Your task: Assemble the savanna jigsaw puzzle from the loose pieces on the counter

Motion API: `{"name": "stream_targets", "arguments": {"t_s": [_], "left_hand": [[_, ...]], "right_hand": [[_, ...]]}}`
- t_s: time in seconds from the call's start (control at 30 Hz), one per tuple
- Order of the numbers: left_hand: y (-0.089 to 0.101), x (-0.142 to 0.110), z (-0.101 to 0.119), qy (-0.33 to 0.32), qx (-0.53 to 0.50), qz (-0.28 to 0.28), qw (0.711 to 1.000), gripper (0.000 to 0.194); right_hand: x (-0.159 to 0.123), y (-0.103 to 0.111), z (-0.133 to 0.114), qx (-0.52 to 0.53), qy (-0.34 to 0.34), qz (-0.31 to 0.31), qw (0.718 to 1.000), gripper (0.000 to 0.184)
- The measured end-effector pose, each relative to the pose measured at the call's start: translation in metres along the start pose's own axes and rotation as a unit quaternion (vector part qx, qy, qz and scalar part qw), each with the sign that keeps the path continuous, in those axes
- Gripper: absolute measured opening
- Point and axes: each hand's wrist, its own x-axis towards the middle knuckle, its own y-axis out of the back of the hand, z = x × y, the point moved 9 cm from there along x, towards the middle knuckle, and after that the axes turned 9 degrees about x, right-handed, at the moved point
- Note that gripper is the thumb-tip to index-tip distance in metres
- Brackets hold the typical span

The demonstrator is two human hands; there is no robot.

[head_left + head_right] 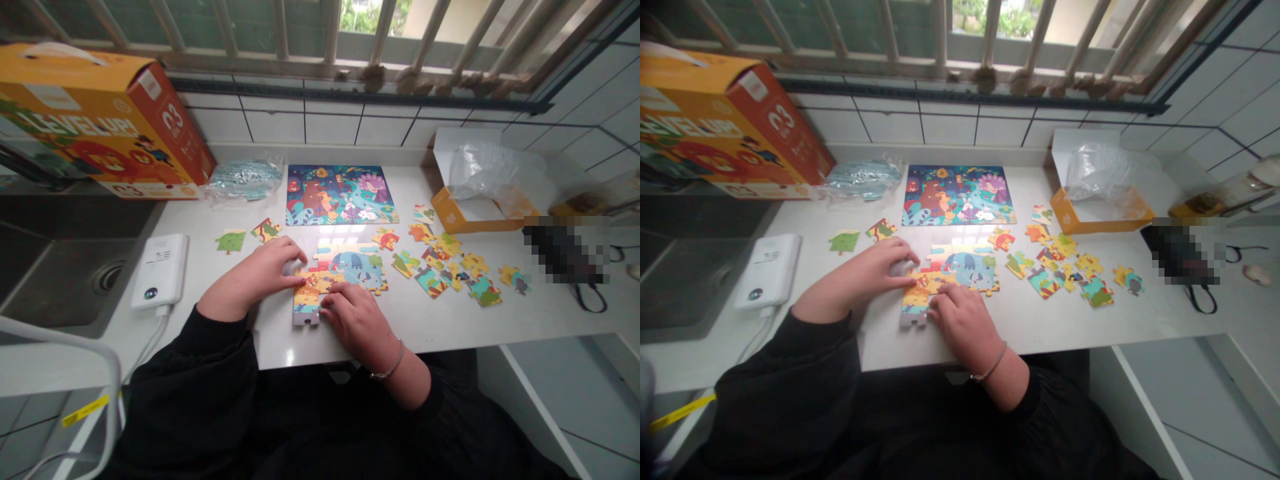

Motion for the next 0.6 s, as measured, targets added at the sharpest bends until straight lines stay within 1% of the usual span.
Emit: {"name": "stream_targets", "arguments": {"t_s": [0.27,0.47,0.53,0.6], "left_hand": [[0.0018,-0.0009,0.0027,-0.001,0.0,-0.004,1.0,0.03],[0.0052,-0.0028,0.0073,-0.014,0.003,0.002,1.0,0.024],[0.0046,-0.0031,0.0081,-0.016,0.004,-0.001,1.0,0.025],[0.0037,-0.0028,0.0076,-0.011,0.006,-0.004,1.0,0.03]], "right_hand": [[-0.0005,-0.0008,0.0021,0.004,-0.006,0.0,1.0,0.01],[0.0013,0.0008,-0.0002,-0.001,-0.011,-0.012,1.0,0.009],[0.0017,0.002,-0.0012,-0.001,-0.014,-0.013,1.0,0.01],[0.0019,0.0023,-0.0023,-0.001,-0.015,-0.015,1.0,0.009]]}}
